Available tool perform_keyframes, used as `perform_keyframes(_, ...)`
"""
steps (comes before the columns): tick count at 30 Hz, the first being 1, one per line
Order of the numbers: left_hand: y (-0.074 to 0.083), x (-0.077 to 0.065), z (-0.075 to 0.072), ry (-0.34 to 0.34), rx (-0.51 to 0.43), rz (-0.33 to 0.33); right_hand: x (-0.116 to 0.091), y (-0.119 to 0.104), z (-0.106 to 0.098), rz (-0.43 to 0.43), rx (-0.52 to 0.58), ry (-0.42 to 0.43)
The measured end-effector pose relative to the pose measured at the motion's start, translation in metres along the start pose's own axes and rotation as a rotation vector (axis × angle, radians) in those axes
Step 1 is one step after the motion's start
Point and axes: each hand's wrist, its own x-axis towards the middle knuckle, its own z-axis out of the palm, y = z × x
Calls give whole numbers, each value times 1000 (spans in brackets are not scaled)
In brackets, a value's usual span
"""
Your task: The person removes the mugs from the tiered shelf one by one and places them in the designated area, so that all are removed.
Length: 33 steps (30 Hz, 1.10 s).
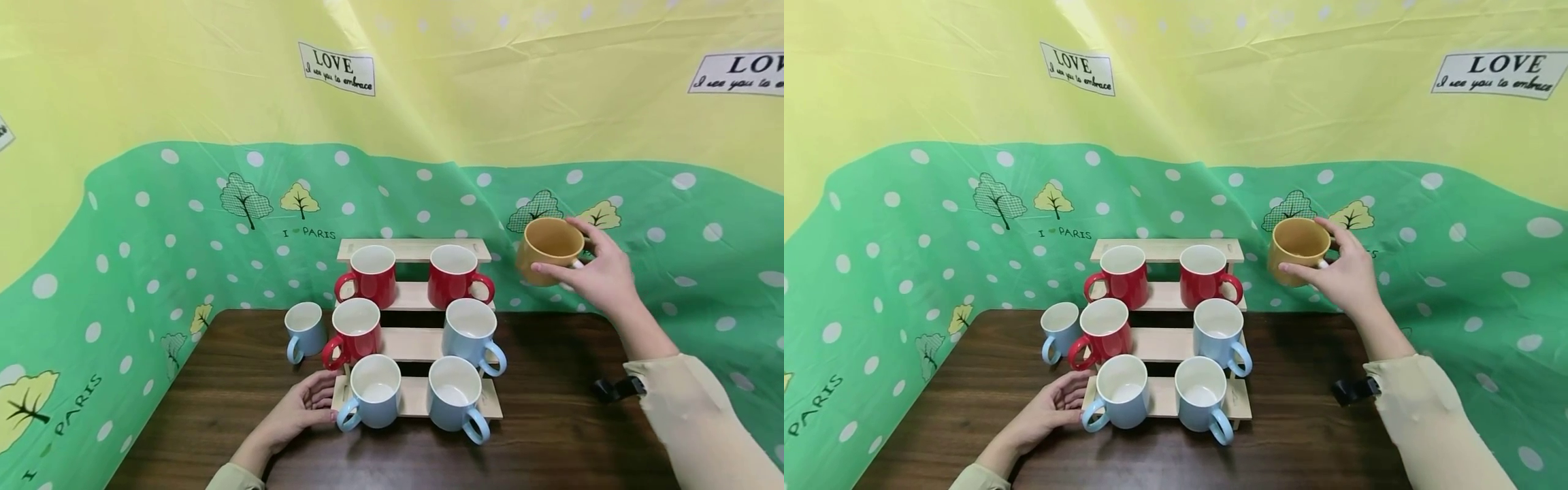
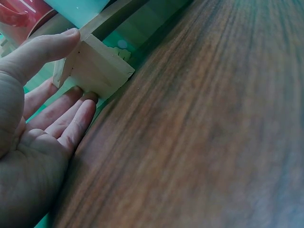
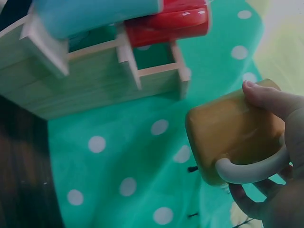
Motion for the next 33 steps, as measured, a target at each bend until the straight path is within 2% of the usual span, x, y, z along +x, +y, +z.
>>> perform_keyframes(6, 1, 0, -1, -6, 3, -3, -13, 20, 20, -5, -27, 21)
perform_keyframes(13, 2, 0, 0, -1, -1, -18, -29, 46, 45, 103, 10, 39)
perform_keyframes(16, 2, 0, 0, -4, -6, -8, -35, 54, 57, 127, 15, 85)
perform_keyframes(21, 1, 0, -1, -2, -9, -5, -42, 64, 76, 120, 20, 194)
perform_keyframes(24, 1, -1, -2, 3, -4, -4, -45, 68, 84, 132, 46, 227)
perform_keyframes(33, 0, 0, -2, -4, 3, 2, -58, 78, 101, 229, 64, 149)
